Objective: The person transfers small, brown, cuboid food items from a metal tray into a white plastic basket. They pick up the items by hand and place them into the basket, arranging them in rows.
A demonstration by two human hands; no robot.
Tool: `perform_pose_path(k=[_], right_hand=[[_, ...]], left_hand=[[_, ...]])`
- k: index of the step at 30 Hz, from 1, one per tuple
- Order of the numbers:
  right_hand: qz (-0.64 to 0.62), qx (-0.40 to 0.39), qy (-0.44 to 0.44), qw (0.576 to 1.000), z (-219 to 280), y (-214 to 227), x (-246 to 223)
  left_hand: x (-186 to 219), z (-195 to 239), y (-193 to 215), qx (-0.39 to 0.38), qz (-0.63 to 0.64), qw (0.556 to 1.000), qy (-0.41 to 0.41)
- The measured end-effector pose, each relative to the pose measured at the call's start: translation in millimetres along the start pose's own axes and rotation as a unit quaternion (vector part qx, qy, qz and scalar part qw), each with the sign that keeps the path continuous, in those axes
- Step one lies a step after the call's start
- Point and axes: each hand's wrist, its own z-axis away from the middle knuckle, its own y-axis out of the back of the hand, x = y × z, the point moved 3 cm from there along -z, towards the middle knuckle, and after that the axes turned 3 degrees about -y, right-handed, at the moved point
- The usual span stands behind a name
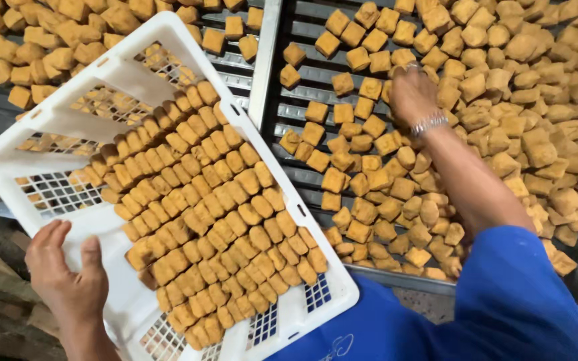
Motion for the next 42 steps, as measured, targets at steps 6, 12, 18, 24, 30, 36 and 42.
perform_pose_path(k=[6, 12, 18, 24, 30, 36, 42], right_hand=[[0.009, 0.07, 0.065, 0.995, 8, -39, 29], [-0.11, -0.031, -0.013, 0.993, -10, -10, 36], [-0.232, 0.038, 0.002, 0.972, 32, 2, 77], [-0.034, 0.149, 0.178, 0.972, 81, -23, 50], [-0.097, 0.131, 0.151, 0.975, 76, -29, 47], [-0.135, 0.061, 0.076, 0.986, 72, -30, 29], [-0.126, 0.039, 0.193, 0.972, 70, -44, -11]], left_hand=[[-5, 8, -9, 0.02, 0.03, 0.999, 0.007], [-12, 9, -14, 0.018, 0.031, 0.998, 0.047], [-19, 17, -14, 0.003, -0.005, 1.0, 0.017], [-20, 19, -14, 0.006, 0.011, 1.0, 0.029], [-13, 12, -12, 0.008, 0.029, 0.998, 0.062], [-10, 13, -11, 0.008, 0.036, 0.997, 0.067], [-12, 12, -12, 0.007, 0.028, 0.998, 0.058]])
